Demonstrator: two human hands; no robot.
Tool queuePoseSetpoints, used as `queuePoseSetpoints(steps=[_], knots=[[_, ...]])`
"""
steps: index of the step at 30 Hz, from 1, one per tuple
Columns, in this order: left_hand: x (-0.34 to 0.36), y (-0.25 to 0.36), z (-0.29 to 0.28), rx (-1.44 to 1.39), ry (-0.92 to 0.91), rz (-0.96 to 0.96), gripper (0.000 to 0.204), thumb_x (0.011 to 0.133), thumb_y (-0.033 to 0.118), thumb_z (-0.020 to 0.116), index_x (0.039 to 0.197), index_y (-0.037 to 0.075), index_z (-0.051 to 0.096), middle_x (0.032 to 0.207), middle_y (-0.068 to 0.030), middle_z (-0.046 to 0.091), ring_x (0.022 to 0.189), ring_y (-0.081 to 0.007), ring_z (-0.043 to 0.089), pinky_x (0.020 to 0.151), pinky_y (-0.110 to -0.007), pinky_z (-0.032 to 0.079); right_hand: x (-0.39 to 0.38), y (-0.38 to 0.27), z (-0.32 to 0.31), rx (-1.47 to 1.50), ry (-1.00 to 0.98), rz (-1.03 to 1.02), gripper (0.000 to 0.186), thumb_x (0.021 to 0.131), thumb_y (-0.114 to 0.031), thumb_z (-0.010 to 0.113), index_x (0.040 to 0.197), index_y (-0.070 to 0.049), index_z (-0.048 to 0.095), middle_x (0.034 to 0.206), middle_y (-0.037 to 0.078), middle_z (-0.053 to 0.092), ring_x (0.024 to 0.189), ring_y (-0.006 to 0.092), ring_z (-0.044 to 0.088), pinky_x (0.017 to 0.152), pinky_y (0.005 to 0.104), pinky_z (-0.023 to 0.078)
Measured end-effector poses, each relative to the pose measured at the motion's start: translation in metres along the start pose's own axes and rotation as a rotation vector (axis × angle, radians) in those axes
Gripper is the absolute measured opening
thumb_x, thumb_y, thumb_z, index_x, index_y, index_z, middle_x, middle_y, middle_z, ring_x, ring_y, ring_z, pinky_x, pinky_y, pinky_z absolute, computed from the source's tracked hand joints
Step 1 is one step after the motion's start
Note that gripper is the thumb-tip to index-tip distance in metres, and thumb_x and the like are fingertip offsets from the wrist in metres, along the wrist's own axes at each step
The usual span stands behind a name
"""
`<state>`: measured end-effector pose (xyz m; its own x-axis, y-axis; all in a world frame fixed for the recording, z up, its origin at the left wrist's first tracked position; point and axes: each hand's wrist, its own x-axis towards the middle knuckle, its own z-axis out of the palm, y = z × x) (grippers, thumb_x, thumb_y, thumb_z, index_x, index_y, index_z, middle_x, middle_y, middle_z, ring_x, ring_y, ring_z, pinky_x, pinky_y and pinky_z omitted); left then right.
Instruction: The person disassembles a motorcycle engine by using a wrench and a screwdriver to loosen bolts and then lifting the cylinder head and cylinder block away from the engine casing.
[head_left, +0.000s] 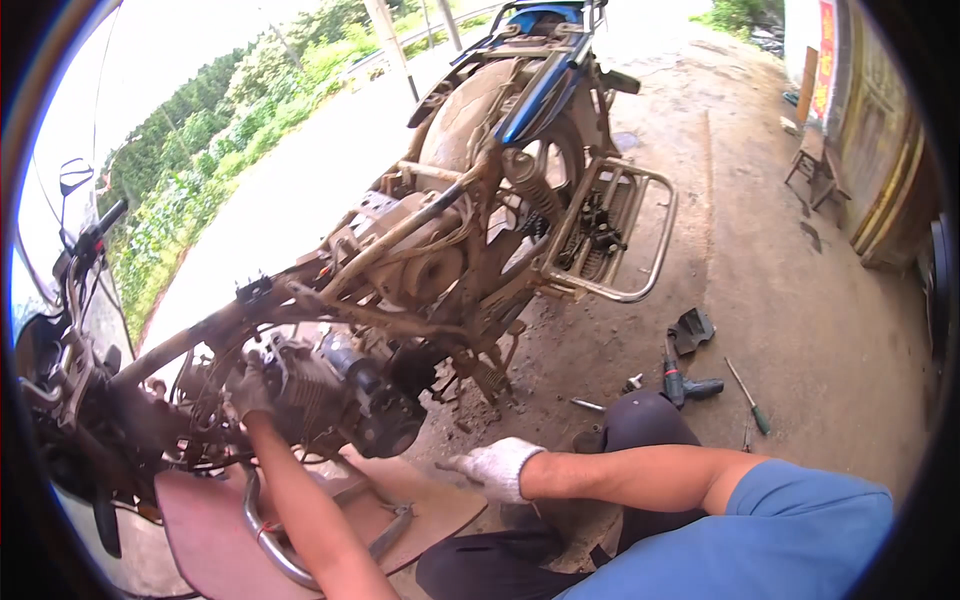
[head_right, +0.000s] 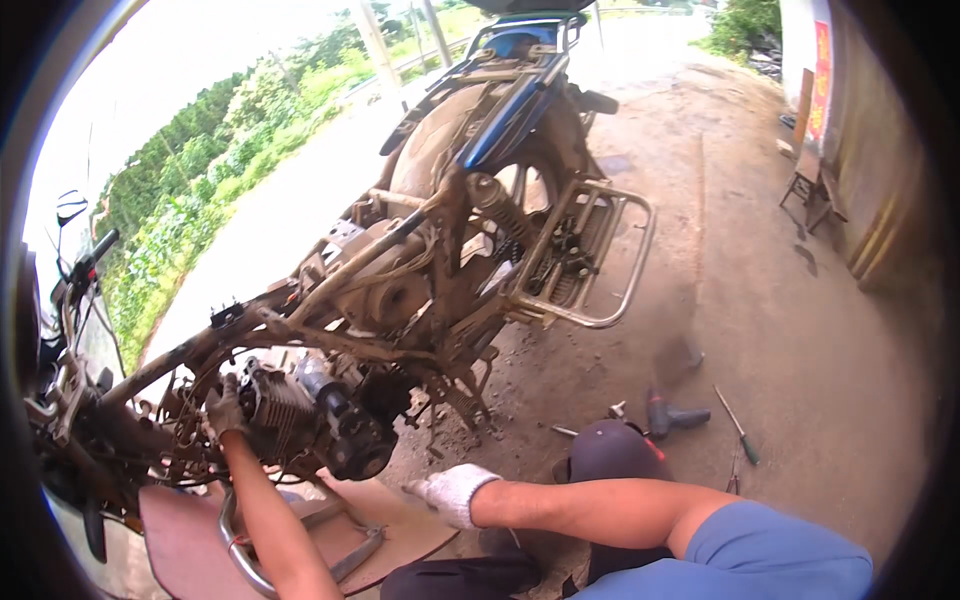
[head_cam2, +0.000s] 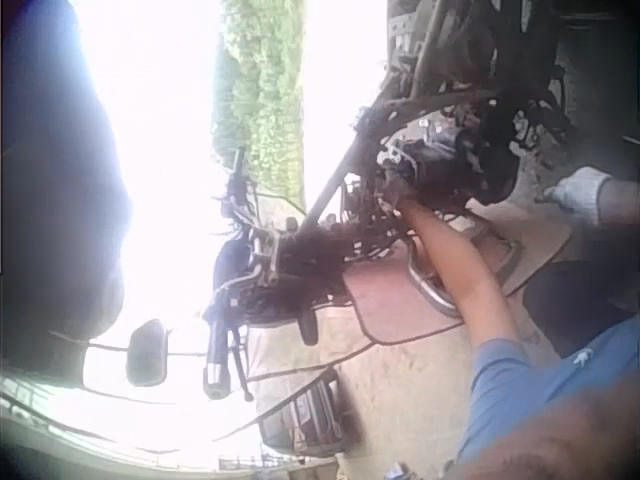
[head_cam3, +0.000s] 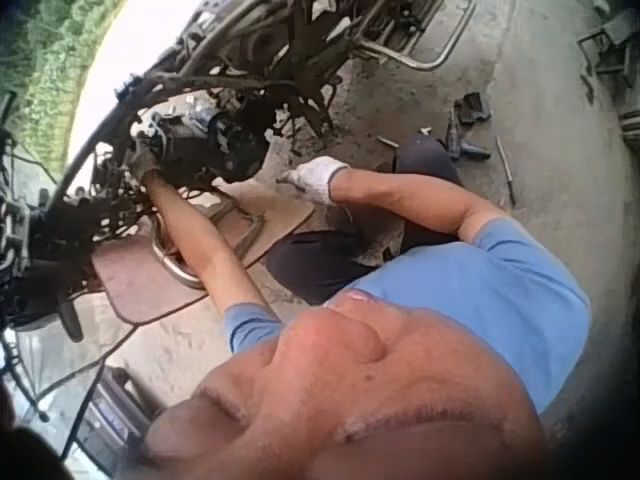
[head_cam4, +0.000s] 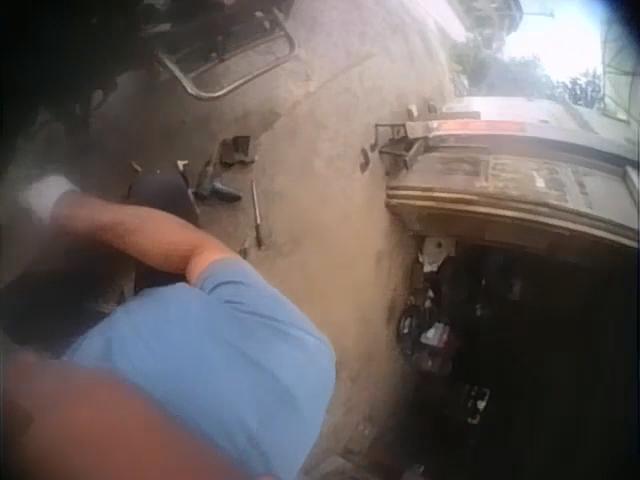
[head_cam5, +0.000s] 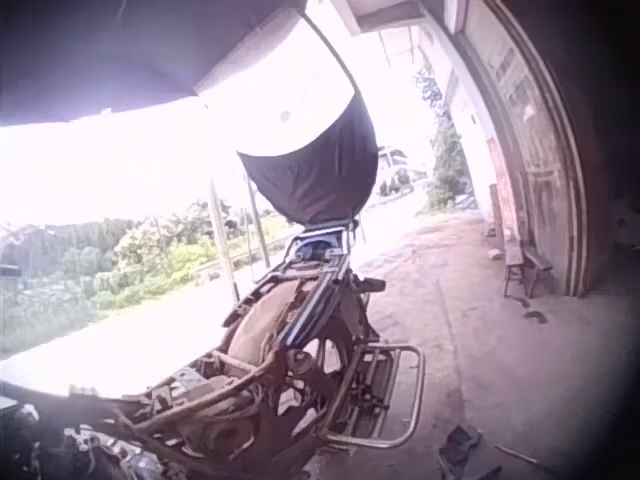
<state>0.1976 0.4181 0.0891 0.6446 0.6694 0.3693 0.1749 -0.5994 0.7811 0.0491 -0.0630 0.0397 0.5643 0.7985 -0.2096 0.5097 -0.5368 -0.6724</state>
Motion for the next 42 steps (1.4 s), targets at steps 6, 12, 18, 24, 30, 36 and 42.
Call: queuePoseSetpoints(steps=[6,12,18,24,30,36,42], knots=[[-0.032,0.021,-0.008,-0.100,-0.078,-0.054,0.046,0.090,0.037,0.076,0.120,0.003,0.070,0.105,-0.0071,0.075,0.104,-0.0196,0.067,0.090,-0.037,0.054,0.013,0.004,0.023,-0.043,0.122,-0.069,0.056,0.084,-0.030,0.074,0.138,-0.017,0.064,0.115,0.019,0.074,0.102,0.0393,0.071,0.088,0.0489,0.057],[-0.033,0.045,-0.010,0.000,-0.046,-0.050,0.048,0.092,0.037,0.076,0.122,0.000,0.069,0.111,-0.0111,0.074,0.104,-0.0223,0.068,0.091,-0.037,0.054,0.006,0.002,0.023,-0.014,0.183,-0.142,0.051,0.085,-0.026,0.071,0.135,-0.017,0.066,0.111,0.017,0.075,0.098,0.0400,0.071,0.084,0.0498,0.057],[-0.035,0.045,-0.021,0.053,-0.016,-0.048,0.051,0.094,0.037,0.075,0.125,-0.003,0.069,0.117,-0.0152,0.074,0.104,-0.0249,0.068,0.093,-0.037,0.053,0.001,-0.010,0.020,-0.012,0.177,-0.110,0.049,0.085,-0.022,0.069,0.134,-0.017,0.066,0.108,0.016,0.075,0.097,0.0394,0.071,0.082,0.0491,0.057],[-0.035,0.051,-0.009,0.147,0.036,-0.008,0.053,0.096,0.037,0.075,0.127,-0.006,0.068,0.123,-0.0192,0.073,0.104,-0.0276,0.069,0.094,-0.037,0.053,-0.002,0.003,0.017,0.013,0.171,-0.124,0.048,0.085,-0.019,0.066,0.132,-0.017,0.068,0.105,0.016,0.075,0.092,0.0390,0.072,0.079,0.0496,0.057],[-0.002,-0.017,-0.033,0.047,0.073,0.097,0.046,0.097,0.037,0.074,0.124,0.001,0.070,0.111,-0.0080,0.073,0.096,-0.0185,0.065,0.085,-0.034,0.053,0.007,-0.015,0.008,-0.095,0.000,-0.062,0.064,0.090,-0.014,0.059,0.153,-0.014,0.046,0.116,0.021,0.071,0.098,0.0422,0.070,0.082,0.0505,0.056],[0.014,-0.002,-0.001,-0.248,-0.112,0.119,0.038,0.094,0.031,0.078,0.117,0.001,0.073,0.106,-0.0070,0.074,0.092,-0.0160,0.064,0.085,-0.033,0.051,-0.007,-0.011,0.001,-0.038,0.081,-0.032,0.057,0.094,-0.016,0.057,0.151,-0.013,0.048,0.120,0.021,0.071,0.104,0.0389,0.070,0.087,0.0492,0.057],[-0.023,0.017,0.003,0.124,0.080,-0.006,0.035,0.096,0.030,0.075,0.117,0.001,0.075,0.105,-0.0043,0.074,0.091,-0.0135,0.064,0.085,-0.030,0.050,-0.003,-0.014,0.006,-0.065,0.046,-0.005,0.051,0.096,-0.016,0.054,0.148,-0.012,0.051,0.110,0.023,0.072,0.097,0.0411,0.071,0.084,0.0509,0.057]])
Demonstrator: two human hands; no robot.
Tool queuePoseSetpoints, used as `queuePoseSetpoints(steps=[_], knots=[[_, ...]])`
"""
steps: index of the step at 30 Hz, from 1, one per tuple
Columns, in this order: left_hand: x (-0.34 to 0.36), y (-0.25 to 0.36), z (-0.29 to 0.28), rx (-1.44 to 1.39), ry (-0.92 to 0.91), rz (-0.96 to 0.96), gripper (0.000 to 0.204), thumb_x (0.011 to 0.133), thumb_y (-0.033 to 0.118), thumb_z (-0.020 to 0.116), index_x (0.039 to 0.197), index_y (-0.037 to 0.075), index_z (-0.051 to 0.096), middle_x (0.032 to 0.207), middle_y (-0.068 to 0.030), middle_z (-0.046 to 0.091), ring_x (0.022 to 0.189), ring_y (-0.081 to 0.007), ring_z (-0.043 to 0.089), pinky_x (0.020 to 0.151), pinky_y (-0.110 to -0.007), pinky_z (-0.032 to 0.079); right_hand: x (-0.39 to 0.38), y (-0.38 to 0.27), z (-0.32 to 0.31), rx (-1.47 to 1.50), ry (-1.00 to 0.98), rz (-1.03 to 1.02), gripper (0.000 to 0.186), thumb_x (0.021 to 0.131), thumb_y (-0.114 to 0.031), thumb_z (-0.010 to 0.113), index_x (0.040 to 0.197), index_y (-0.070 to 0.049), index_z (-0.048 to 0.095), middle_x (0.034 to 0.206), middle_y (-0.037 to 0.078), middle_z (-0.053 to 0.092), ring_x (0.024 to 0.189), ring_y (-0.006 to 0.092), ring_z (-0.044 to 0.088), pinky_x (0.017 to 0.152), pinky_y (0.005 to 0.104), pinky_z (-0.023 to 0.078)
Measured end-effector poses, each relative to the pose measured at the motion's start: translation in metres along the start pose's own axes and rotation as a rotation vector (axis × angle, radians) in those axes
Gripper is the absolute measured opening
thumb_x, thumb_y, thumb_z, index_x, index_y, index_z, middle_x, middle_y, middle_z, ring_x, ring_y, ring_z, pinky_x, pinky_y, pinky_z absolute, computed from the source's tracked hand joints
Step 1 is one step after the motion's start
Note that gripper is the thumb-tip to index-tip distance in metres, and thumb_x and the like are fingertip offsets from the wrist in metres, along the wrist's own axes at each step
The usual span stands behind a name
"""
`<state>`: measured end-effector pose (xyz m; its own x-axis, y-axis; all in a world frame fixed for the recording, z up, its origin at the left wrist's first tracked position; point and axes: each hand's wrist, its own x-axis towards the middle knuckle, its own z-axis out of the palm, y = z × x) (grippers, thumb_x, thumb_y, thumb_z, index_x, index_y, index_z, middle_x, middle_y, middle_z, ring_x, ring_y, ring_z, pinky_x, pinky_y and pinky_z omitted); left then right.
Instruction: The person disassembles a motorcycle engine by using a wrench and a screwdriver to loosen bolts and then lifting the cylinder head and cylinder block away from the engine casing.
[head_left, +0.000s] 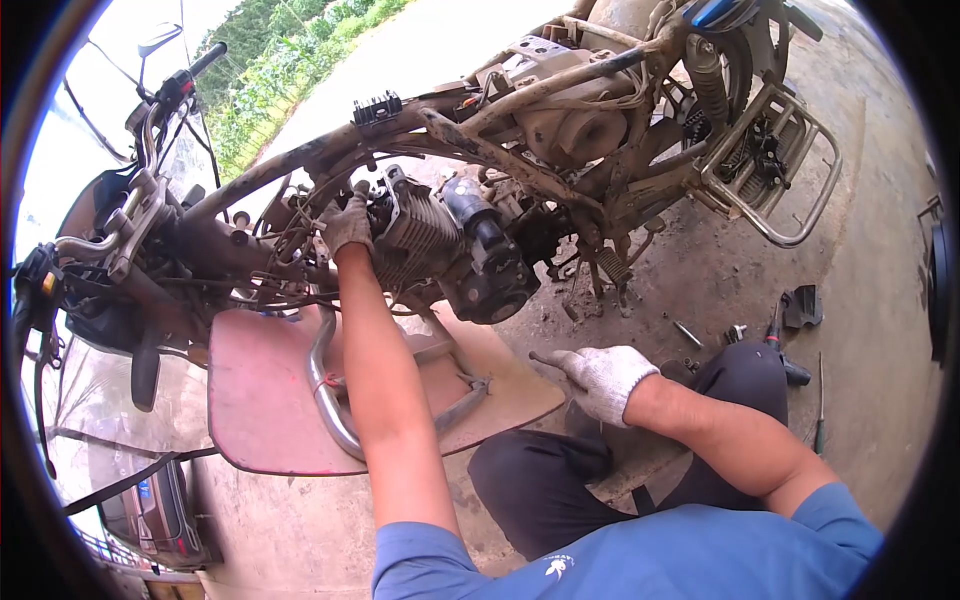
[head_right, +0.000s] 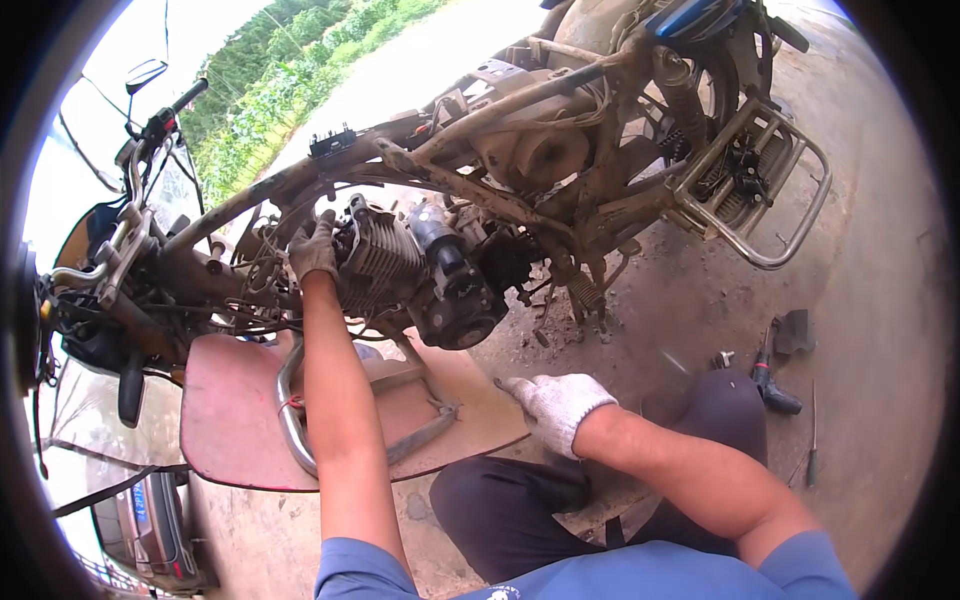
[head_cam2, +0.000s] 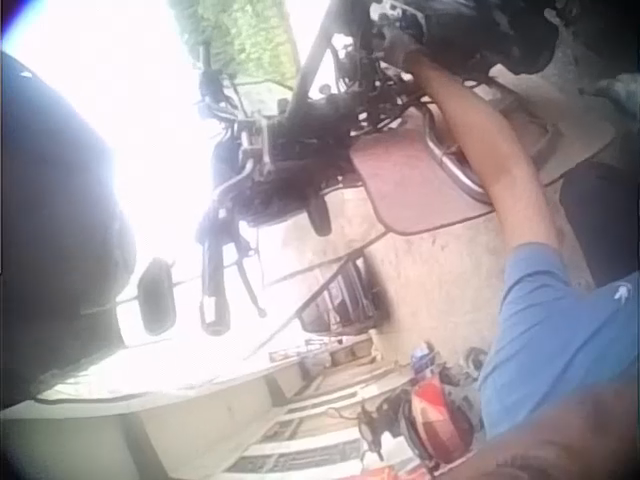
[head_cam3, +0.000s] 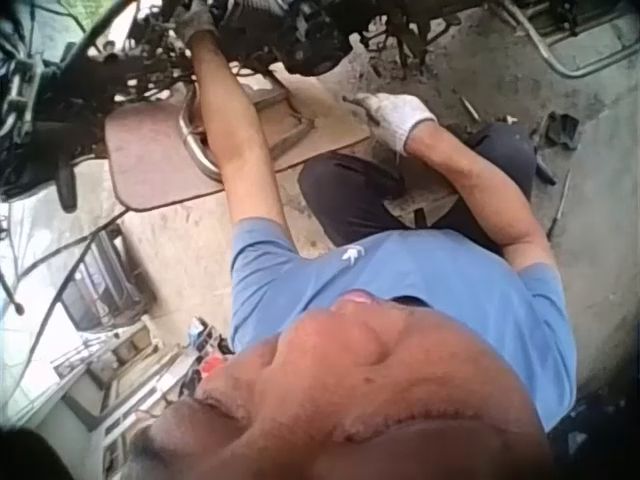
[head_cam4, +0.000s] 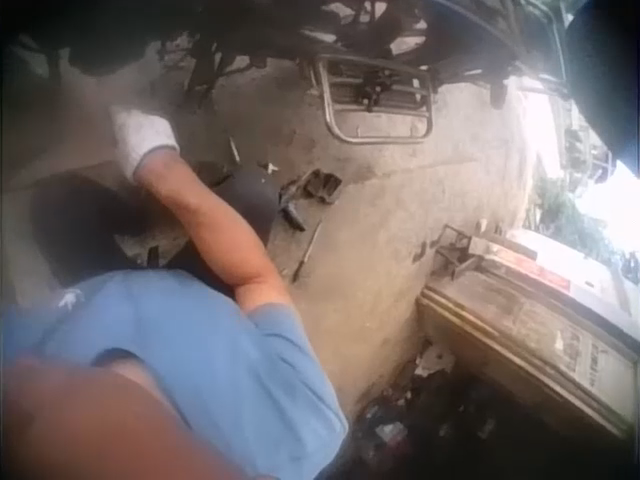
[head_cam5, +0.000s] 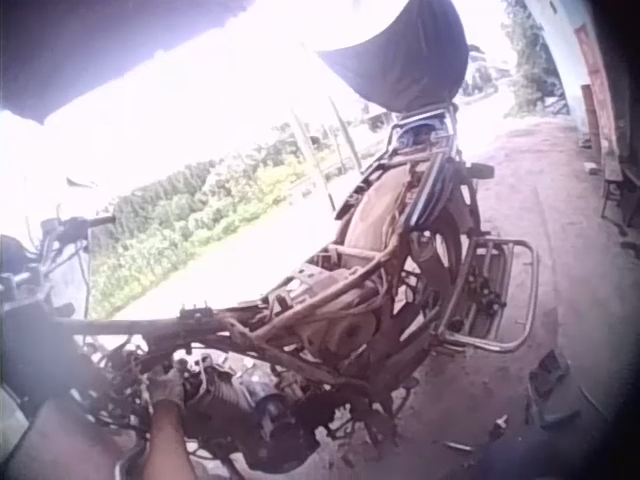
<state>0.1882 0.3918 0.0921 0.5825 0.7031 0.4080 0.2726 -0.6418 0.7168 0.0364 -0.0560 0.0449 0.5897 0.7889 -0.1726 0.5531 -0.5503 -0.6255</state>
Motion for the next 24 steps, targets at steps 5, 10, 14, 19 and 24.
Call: queuePoseSetpoints(steps=[5,10,14,19,24], knots=[[0.006,-0.008,-0.009,-0.327,-0.040,0.071,0.030,0.098,0.028,0.074,0.111,0.002,0.077,0.102,-0.0025,0.075,0.093,-0.0123,0.064,0.086,-0.029,0.050,-0.003,0.006,0.003,0.023,0.049,-0.048,0.049,0.096,-0.015,0.054,0.146,-0.012,0.053,0.110,0.023,0.072,0.097,0.0410,0.071,0.084,0.0508,0.057],[0.012,-0.011,-0.005,-0.077,0.146,0.244,0.026,0.097,0.025,0.075,0.110,0.002,0.076,0.106,-0.0045,0.075,0.096,-0.0125,0.065,0.088,-0.030,0.051,-0.002,0.003,-0.001,0.008,-0.032,-0.009,0.048,0.096,-0.014,0.053,0.144,-0.011,0.055,0.110,0.023,0.072,0.096,0.0407,0.071,0.084,0.0503,0.057],[0.013,-0.021,-0.018,-0.348,-0.153,-0.063,0.051,0.094,0.033,0.077,0.131,0.001,0.066,0.120,-0.0114,0.073,0.104,-0.0216,0.068,0.096,-0.035,0.051,-0.004,-0.003,-0.001,-0.015,-0.043,-0.038,0.049,0.096,-0.013,0.053,0.145,-0.011,0.054,0.110,0.023,0.072,0.096,0.0409,0.071,0.084,0.0504,0.057],[-0.003,0.008,-0.005,-0.357,-0.113,0.142,0.043,0.094,0.032,0.077,0.121,0.001,0.066,0.106,-0.0107,0.070,0.091,-0.0218,0.065,0.083,-0.034,0.051,-0.004,0.004,0.004,0.005,0.028,-0.041,0.050,0.096,-0.013,0.054,0.146,-0.011,0.054,0.110,0.023,0.072,0.095,0.0411,0.072,0.084,0.0501,0.057],[0.004,0.006,-0.016,-0.242,-0.169,-0.157,0.062,0.092,0.040,0.078,0.135,-0.002,0.063,0.126,-0.0182,0.070,0.107,-0.0256,0.068,0.098,-0.037,0.051,-0.004,0.001,0.004,-0.012,-0.011,-0.044,0.051,0.095,-0.012,0.054,0.146,-0.012,0.053,0.108,0.022,0.073,0.095,0.0407,0.071,0.083,0.0501,0.057]])
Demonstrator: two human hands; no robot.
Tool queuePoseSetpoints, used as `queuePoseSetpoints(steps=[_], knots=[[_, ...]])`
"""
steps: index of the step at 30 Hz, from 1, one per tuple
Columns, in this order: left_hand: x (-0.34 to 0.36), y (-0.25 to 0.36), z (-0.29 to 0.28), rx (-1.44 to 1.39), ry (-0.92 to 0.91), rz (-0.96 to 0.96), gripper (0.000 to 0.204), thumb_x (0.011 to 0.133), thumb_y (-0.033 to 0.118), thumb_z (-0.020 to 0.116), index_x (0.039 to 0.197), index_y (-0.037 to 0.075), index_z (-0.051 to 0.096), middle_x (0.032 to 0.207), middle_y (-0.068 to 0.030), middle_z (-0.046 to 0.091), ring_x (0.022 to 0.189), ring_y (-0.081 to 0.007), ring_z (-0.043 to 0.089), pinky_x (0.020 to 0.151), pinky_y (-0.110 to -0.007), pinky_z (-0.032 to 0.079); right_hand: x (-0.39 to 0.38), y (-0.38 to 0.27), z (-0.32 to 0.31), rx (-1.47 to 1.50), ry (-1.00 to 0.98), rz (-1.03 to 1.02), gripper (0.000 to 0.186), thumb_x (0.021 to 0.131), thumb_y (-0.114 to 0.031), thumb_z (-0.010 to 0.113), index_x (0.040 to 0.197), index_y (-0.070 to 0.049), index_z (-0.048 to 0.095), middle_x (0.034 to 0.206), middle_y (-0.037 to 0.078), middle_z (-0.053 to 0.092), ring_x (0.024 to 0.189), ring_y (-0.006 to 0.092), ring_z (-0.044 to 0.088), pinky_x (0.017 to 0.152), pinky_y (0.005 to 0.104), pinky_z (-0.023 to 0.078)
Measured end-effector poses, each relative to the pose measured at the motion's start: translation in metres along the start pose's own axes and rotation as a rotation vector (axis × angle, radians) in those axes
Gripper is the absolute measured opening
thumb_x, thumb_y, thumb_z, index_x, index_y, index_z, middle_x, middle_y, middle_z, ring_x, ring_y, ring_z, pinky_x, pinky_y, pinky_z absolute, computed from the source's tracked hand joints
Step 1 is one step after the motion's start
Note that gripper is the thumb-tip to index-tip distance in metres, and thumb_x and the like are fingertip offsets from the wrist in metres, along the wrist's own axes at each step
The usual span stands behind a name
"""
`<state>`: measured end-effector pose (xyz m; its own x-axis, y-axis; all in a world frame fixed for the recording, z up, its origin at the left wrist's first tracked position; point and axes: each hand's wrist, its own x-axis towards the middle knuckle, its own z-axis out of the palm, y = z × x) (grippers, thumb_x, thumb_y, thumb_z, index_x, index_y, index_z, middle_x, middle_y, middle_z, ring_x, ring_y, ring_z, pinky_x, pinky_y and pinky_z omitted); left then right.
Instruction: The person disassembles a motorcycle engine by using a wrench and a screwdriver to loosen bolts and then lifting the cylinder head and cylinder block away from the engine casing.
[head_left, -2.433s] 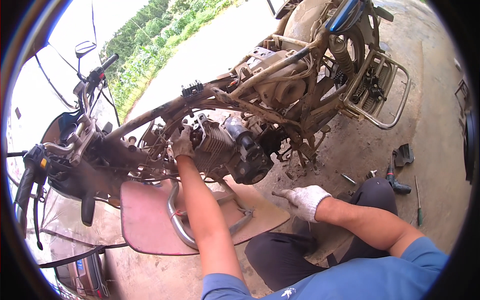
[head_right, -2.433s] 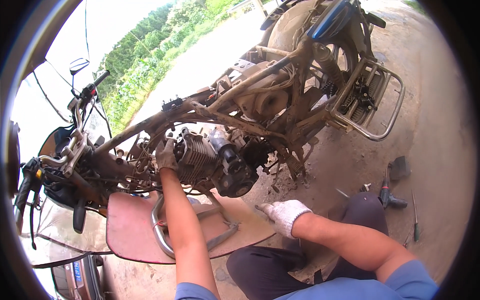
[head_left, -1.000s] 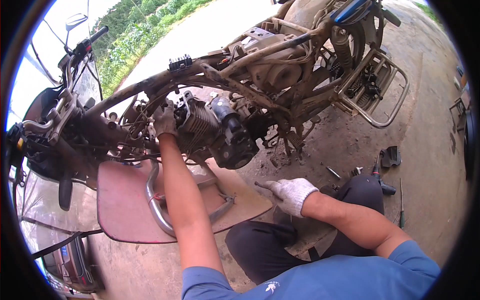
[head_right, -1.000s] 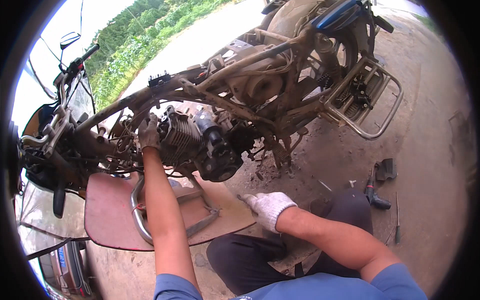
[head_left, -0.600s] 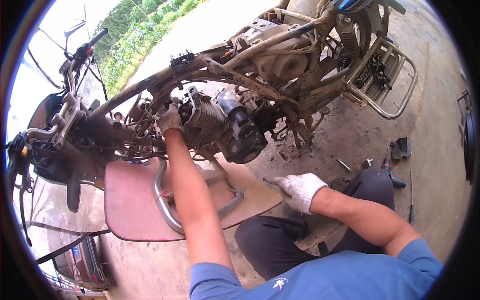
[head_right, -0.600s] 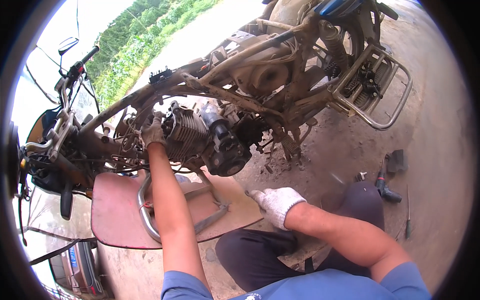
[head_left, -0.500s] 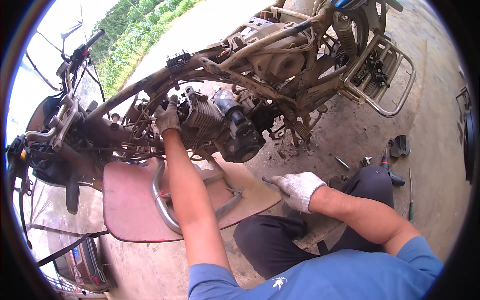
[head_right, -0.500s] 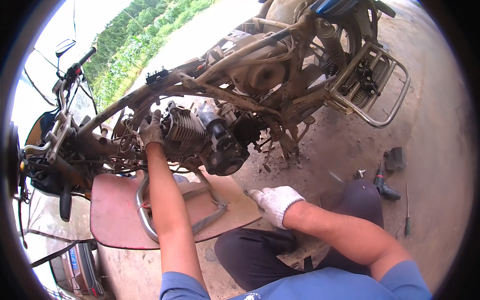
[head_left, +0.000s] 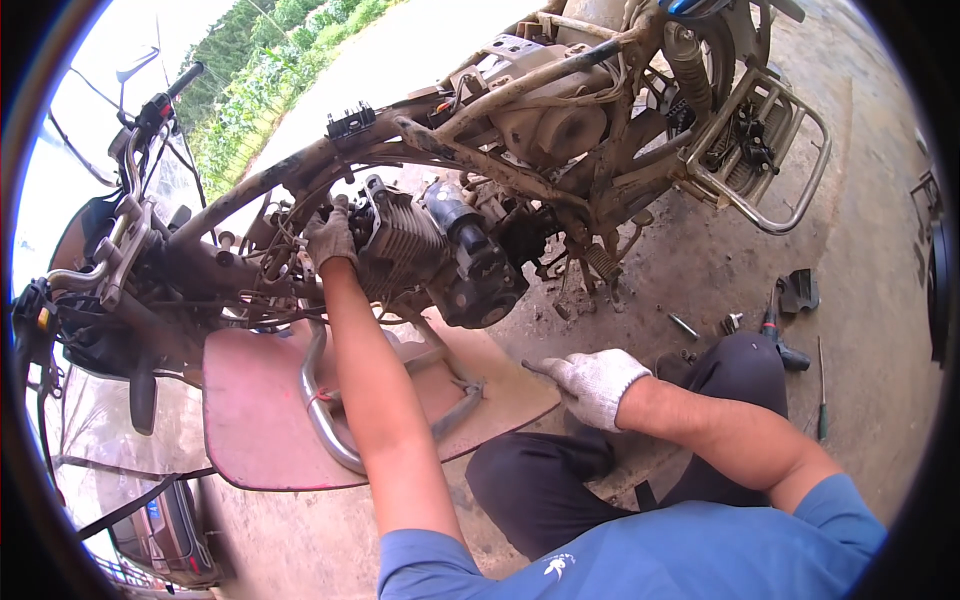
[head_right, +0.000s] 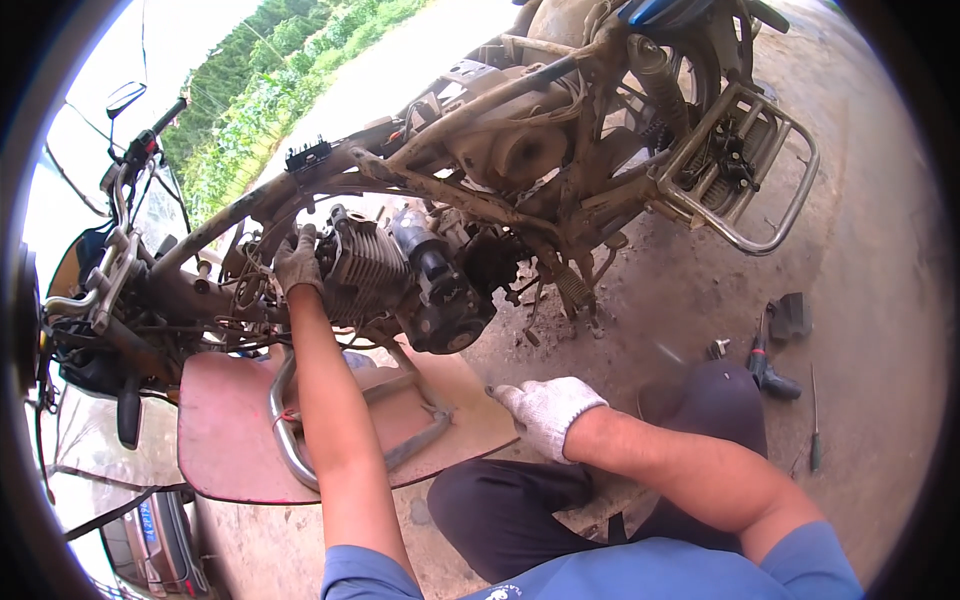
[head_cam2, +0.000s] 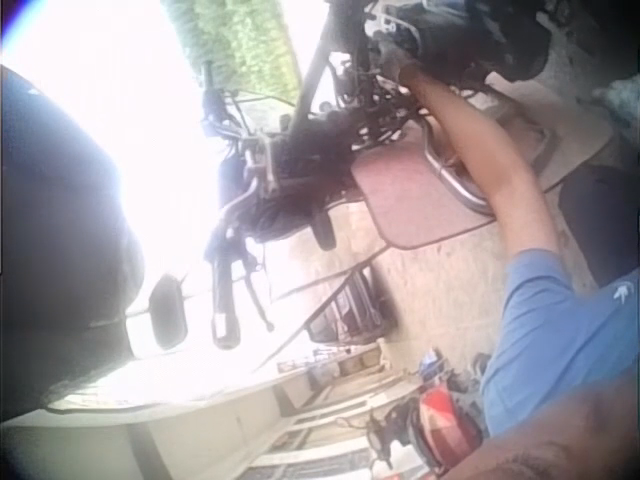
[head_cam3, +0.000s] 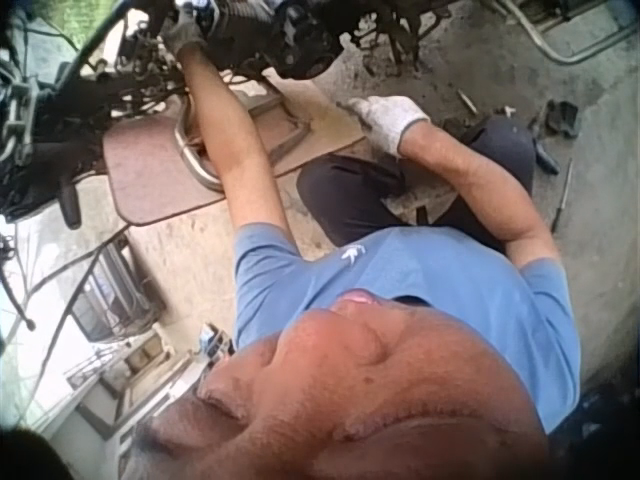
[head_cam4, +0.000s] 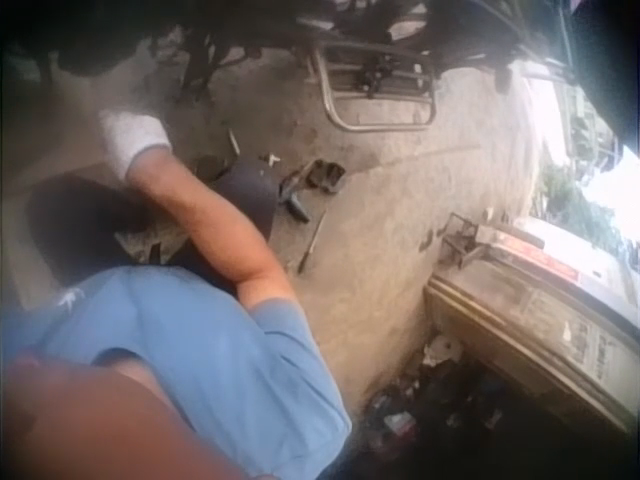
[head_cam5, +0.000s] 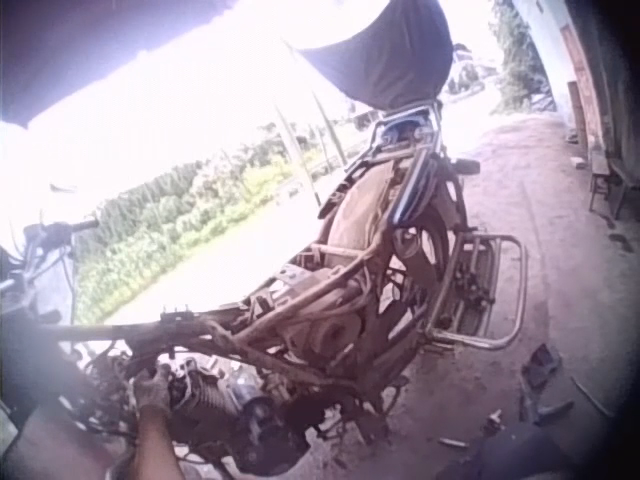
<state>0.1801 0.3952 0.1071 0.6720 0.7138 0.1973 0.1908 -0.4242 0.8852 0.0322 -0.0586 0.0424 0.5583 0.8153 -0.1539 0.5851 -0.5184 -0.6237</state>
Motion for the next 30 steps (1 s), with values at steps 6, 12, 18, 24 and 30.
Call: queuePoseSetpoints(steps=[6,12,18,24,30], knots=[[0.001,-0.010,-0.003,-0.268,-0.087,0.148,0.064,0.093,0.038,0.078,0.139,-0.003,0.060,0.134,-0.0201,0.067,0.117,-0.0315,0.066,0.105,-0.039,0.048,0.000,0.000,0.002,-0.005,0.018,-0.021,0.051,0.095,-0.013,0.055,0.146,-0.012,0.053,0.106,0.022,0.073,0.095,0.0404,0.071,0.082,0.0496,0.057],[-0.004,-0.007,0.008,0.043,0.060,0.322,0.062,0.095,0.033,0.074,0.143,-0.001,0.055,0.141,-0.0198,0.063,0.123,-0.0332,0.063,0.108,-0.039,0.045,-0.002,-0.001,-0.002,0.011,0.009,0.002,0.052,0.095,-0.013,0.054,0.147,-0.011,0.053,0.108,0.021,0.073,0.095,0.0394,0.072,0.083,0.0488,0.057],[-0.004,-0.005,0.010,0.183,0.195,0.203,0.037,0.093,0.031,0.078,0.117,0.003,0.074,0.099,-0.0051,0.073,0.088,-0.0124,0.064,0.080,-0.030,0.053,0.000,0.000,-0.001,0.008,-0.002,0.009,0.051,0.095,-0.014,0.054,0.146,-0.011,0.054,0.109,0.022,0.073,0.094,0.0398,0.072,0.083,0.0488,0.057],[-0.002,-0.009,-0.015,-0.131,-0.001,0.133,0.035,0.094,0.031,0.075,0.116,0.004,0.075,0.105,-0.0073,0.075,0.090,-0.0177,0.069,0.083,-0.034,0.056,-0.002,-0.013,-0.006,0.020,0.004,-0.020,0.049,0.096,-0.015,0.053,0.145,-0.013,0.055,0.105,0.022,0.073,0.094,0.0401,0.071,0.083,0.0494,0.058],[0.005,-0.017,-0.013,-0.280,-0.056,0.205,0.061,0.091,0.042,0.076,0.133,-0.002,0.064,0.133,-0.0175,0.068,0.116,-0.0271,0.066,0.102,-0.037,0.048,-0.003,-0.014,-0.009,0.019,0.036,-0.032,0.049,0.097,-0.016,0.052,0.146,-0.014,0.053,0.111,0.020,0.073,0.099,0.0396,0.071,0.086,0.0495,0.057]])
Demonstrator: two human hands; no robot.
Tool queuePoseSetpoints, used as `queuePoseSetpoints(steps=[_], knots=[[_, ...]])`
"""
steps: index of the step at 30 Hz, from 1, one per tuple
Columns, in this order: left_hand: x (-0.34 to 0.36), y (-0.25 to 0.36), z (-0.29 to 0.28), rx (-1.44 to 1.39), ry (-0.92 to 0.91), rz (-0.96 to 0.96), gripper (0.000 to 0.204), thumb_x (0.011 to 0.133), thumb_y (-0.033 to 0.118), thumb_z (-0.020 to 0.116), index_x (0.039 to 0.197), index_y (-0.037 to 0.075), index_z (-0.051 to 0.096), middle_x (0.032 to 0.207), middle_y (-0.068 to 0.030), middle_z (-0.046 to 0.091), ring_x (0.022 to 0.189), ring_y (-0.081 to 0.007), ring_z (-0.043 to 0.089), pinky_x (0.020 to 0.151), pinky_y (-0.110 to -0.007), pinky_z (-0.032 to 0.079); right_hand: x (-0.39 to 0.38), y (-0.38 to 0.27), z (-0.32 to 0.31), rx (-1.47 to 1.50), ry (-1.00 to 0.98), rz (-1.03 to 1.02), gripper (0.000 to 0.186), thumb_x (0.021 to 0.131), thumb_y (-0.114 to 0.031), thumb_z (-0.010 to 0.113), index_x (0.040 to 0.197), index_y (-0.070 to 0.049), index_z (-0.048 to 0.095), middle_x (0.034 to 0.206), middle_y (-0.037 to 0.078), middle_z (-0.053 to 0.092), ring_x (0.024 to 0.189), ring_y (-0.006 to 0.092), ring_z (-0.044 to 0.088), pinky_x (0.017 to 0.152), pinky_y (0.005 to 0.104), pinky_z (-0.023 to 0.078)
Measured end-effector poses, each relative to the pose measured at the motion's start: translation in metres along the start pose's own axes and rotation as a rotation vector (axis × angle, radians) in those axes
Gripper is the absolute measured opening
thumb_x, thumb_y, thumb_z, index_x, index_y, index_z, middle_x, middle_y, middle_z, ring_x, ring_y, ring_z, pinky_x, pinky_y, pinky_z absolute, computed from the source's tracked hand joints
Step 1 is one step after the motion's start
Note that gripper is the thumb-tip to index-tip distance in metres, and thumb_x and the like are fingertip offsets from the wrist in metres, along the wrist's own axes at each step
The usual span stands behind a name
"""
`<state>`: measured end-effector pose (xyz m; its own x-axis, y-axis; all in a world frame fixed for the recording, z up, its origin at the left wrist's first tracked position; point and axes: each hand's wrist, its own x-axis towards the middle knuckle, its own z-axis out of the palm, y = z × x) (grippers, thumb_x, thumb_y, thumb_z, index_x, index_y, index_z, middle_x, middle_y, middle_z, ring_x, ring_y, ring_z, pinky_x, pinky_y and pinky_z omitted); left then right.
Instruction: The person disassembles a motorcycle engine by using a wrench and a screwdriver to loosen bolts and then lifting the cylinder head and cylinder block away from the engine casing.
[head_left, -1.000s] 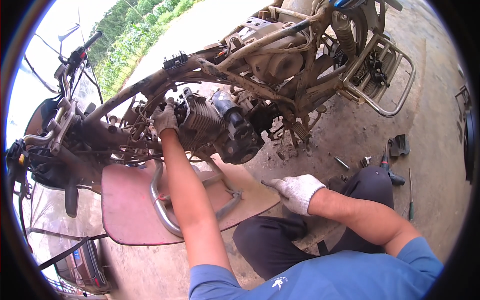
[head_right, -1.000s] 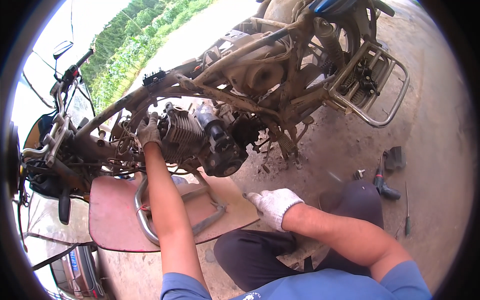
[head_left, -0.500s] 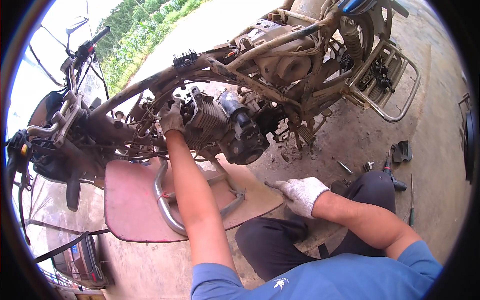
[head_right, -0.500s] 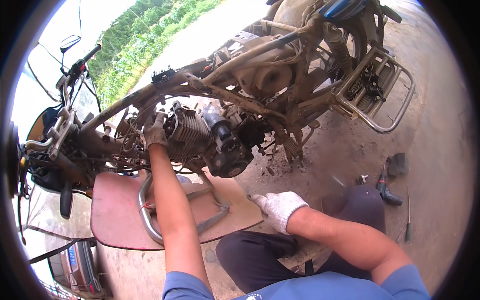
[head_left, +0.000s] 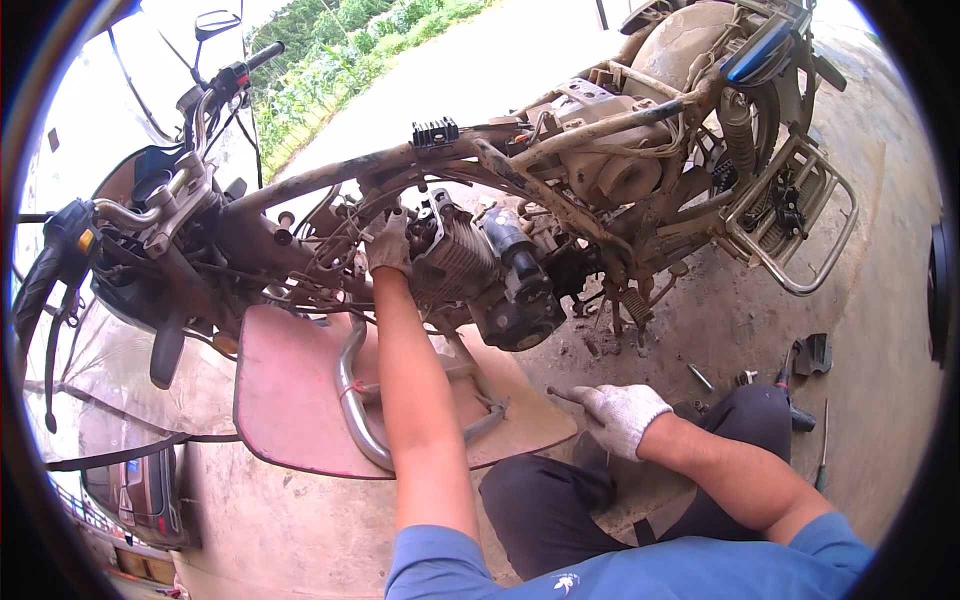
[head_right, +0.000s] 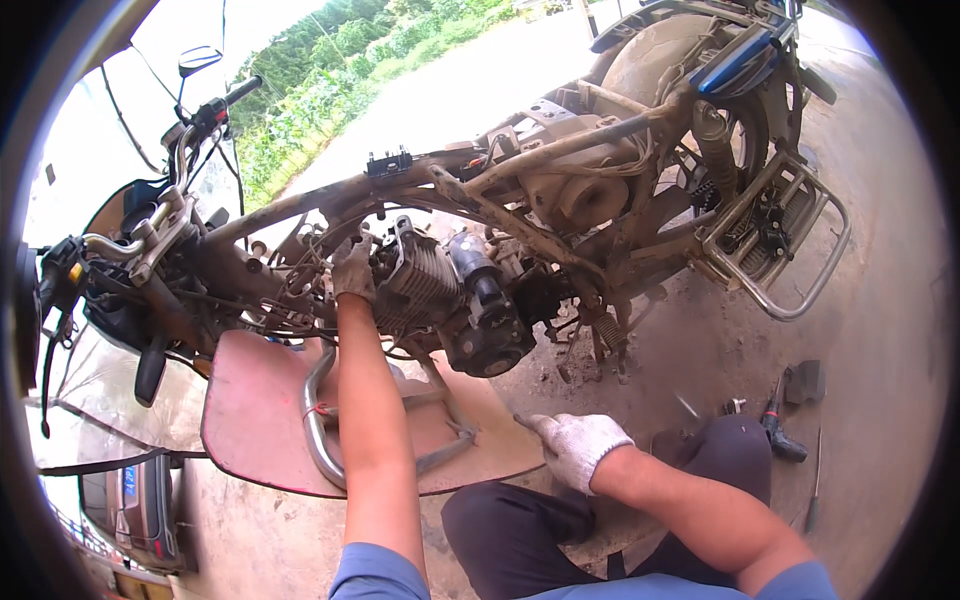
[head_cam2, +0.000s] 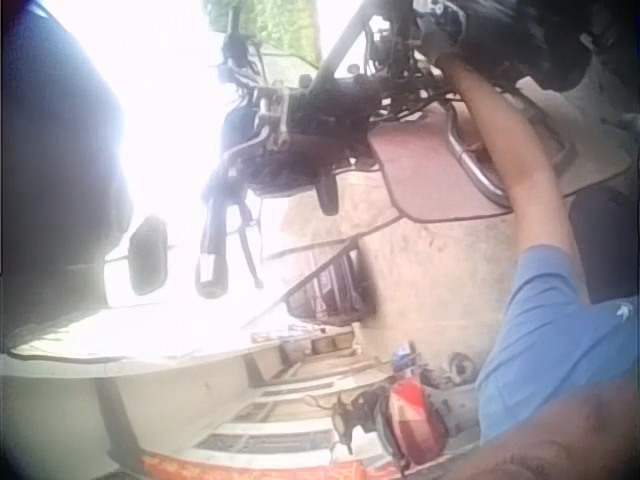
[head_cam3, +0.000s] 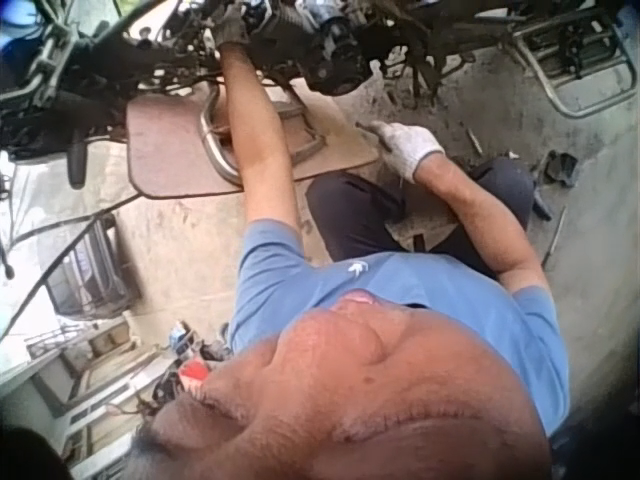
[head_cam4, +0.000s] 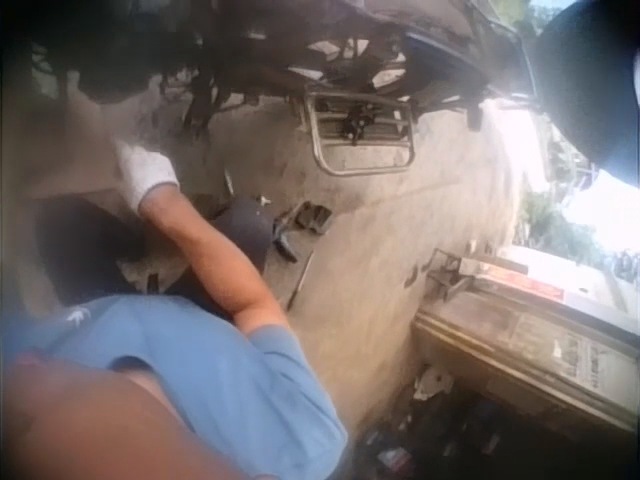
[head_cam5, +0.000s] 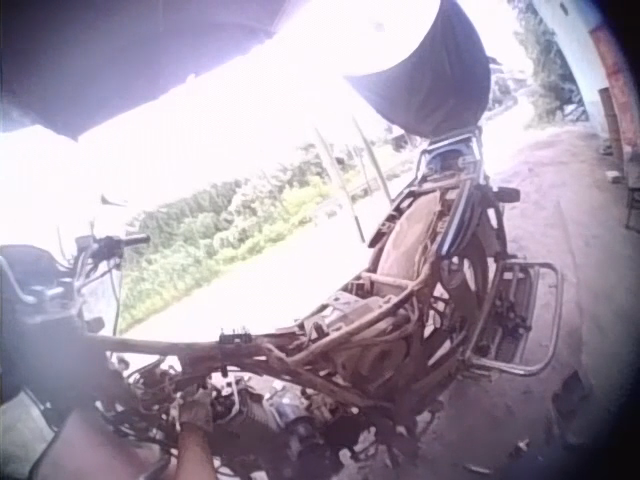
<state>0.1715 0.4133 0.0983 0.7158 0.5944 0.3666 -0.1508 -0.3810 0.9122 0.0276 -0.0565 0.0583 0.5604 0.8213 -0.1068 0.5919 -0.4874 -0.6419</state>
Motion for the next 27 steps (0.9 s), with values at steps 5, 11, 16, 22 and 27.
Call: queuePoseSetpoints(steps=[5,11,16,22,27], knots=[[-0.006,0.006,0.025,0.532,0.175,0.112,0.061,0.094,0.046,0.072,0.134,0.002,0.064,0.133,-0.0204,0.068,0.123,-0.0350,0.063,0.105,-0.042,0.048,-0.001,0.005,0.002,-0.015,0.010,0.042,0.049,0.098,-0.017,0.051,0.147,-0.016,0.053,0.113,0.020,0.073,0.102,0.0386,0.070,0.088,0.0494,0.057],[-0.014,0.019,0.012,0.228,-0.020,0.015,0.050,0.098,0.037,0.068,0.136,0.005,0.064,0.134,-0.0207,0.067,0.132,-0.0389,0.057,0.110,-0.042,0.044,-0.001,0.001,0.003,-0.026,-0.011,0.033,0.048,0.099,-0.019,0.051,0.147,-0.017,0.053,0.115,0.019,0.072,0.102,0.0379,0.070,0.087,0.0493,0.057],[-0.007,0.006,0.005,0.617,0.239,0.250,0.050,0.095,0.038,0.071,0.133,0.006,0.067,0.131,-0.0202,0.069,0.122,-0.0377,0.063,0.106,-0.043,0.046,0.000,-0.005,0.003,0.015,0.004,0.031,0.041,0.096,-0.022,0.057,0.136,-0.012,0.060,0.118,0.020,0.071,0.106,0.0397,0.068,0.092,0.0482,0.055],[-0.002,-0.005,0.015,0.553,0.227,0.201,0.042,0.093,0.035,0.071,0.127,0.009,0.071,0.126,-0.0176,0.071,0.122,-0.0373,0.064,0.105,-0.042,0.048,-0.001,-0.006,-0.005,0.007,-0.015,0.039,0.044,0.095,-0.024,0.059,0.138,-0.012,0.060,0.119,0.020,0.071,0.107,0.0401,0.068,0.092,0.0480,0.055],[0.007,-0.024,-0.007,0.159,-0.079,0.122,0.045,0.094,0.024,0.069,0.137,0.010,0.065,0.120,-0.0153,0.072,0.102,-0.0315,0.070,0.097,-0.042,0.053,-0.001,0.000,0.007,0.006,0.039,0.010,0.045,0.094,-0.026,0.060,0.137,-0.011,0.061,0.116,0.021,0.072,0.107,0.0403,0.068,0.091,0.0471,0.056]])
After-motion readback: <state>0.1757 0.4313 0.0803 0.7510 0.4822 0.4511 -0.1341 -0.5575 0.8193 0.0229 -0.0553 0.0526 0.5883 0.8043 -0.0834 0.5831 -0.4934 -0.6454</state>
